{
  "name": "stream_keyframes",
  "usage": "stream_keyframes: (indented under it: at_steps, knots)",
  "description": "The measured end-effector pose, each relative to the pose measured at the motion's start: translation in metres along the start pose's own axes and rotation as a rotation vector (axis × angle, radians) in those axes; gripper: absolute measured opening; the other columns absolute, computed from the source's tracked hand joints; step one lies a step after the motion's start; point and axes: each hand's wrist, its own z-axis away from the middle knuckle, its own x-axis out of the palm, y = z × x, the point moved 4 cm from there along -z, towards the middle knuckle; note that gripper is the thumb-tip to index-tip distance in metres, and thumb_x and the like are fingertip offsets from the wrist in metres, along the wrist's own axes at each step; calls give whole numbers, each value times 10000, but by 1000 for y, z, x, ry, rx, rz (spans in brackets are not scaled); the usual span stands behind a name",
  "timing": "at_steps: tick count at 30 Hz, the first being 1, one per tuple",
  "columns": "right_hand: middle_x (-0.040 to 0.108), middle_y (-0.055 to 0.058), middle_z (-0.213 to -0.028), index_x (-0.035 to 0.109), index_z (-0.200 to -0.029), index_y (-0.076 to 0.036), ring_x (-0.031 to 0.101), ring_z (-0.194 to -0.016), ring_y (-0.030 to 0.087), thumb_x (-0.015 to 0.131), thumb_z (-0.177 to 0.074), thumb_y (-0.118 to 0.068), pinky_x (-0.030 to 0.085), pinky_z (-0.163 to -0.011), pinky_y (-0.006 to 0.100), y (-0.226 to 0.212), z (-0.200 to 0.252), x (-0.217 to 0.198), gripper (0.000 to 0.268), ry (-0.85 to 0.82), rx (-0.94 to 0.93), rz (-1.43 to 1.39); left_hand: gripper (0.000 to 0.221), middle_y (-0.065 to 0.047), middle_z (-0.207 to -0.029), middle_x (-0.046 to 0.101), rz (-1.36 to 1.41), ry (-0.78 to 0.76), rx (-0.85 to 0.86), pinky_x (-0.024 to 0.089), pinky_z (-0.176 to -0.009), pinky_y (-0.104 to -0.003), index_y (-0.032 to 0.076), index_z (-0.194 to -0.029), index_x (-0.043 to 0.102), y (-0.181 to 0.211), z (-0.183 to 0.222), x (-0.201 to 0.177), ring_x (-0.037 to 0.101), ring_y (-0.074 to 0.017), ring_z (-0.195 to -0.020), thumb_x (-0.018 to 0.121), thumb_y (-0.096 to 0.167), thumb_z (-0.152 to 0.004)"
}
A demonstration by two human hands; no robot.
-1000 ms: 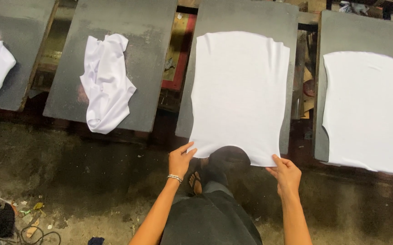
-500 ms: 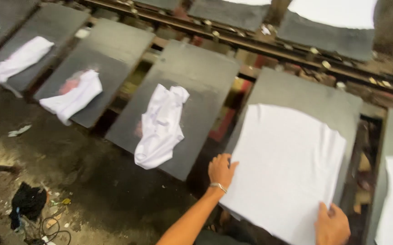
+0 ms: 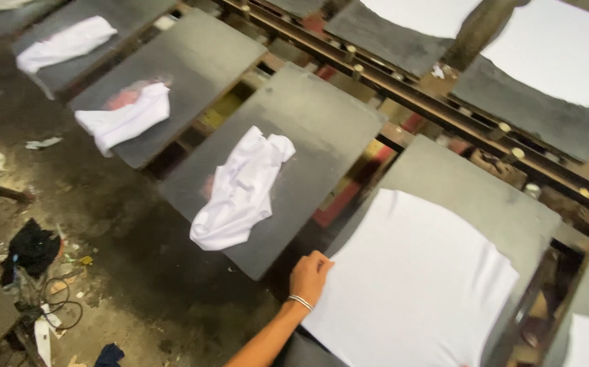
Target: Placing and aligning fabric pieces onto screen printing boards in a production line.
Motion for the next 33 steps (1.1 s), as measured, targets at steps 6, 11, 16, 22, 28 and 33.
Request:
stream_keyframes:
  at_steps: [6, 11, 16, 22, 28, 33]
  knots:
    - [688, 55, -819, 745, -1056, -29, 603, -766, 160, 884, -860, -216, 522, -848, 320, -18, 43, -69, 305, 127, 291, -47, 119, 40, -807, 763, 169, -33, -210, 569, -778, -279, 145, -812, 774, 29, 1, -20, 681, -117, -796, 824, 251, -831]
    - [675, 103, -799, 791, -964, -11, 597, -727, 188, 897, -870, -218, 584, -742, 352, -20, 41, -72, 250, 108, 419, -70, 220, -7, -827, 770, 211, -33, -427, 580, -806, -264, 106, -844, 777, 46, -2, -38, 698, -130, -816, 894, 272, -759]
    - [710, 109, -936, 735, -1047, -45, 637, -760, 200, 760, -1010, -244, 568, -692, 348, -55, 17, -78, 204, 250, 270, -235, 386, -17, -1020, 748, 217, -65, -423, 572, -880, -287, 127, -1102, 764, 74, -30, -37, 686, -143, -942, 845, 316, -775]
    - [681, 266, -1146, 660, -1374, 54, 668, -1015, 370, 643, -1064, -120, 536, -888, 492, -173, -75, -52, 356, 90, -347, 43, 339, -69, -1076, 660, 47, -106, 243, 561, -882, -422, 153, -1280, 693, 137, -148, 50, 690, -261, -955, 704, 306, -977]
    - [649, 23, -1070, 783, -1087, -188, 706, -992, 253, 761, -971, -363, 595, -817, 407, -163, -161, -21, 211, -54, -390, 474, 205, 44, -957, 587, -250, -226, 348, 504, -967, -423, 259, -969, 723, 110, -217, 107, 645, -226, -1037, 713, 462, -939]
    - [598, 72, -1019, 678, -1032, -50, 714, -863, 286, 727, -1018, -180, 608, -696, 411, -152, -163, -14, 140, 112, -582, 391, 211, 16, -964, 569, -266, -129, 401, 520, -890, -413, 194, -943, 640, 115, -218, 101, 650, -233, -998, 653, 397, -999]
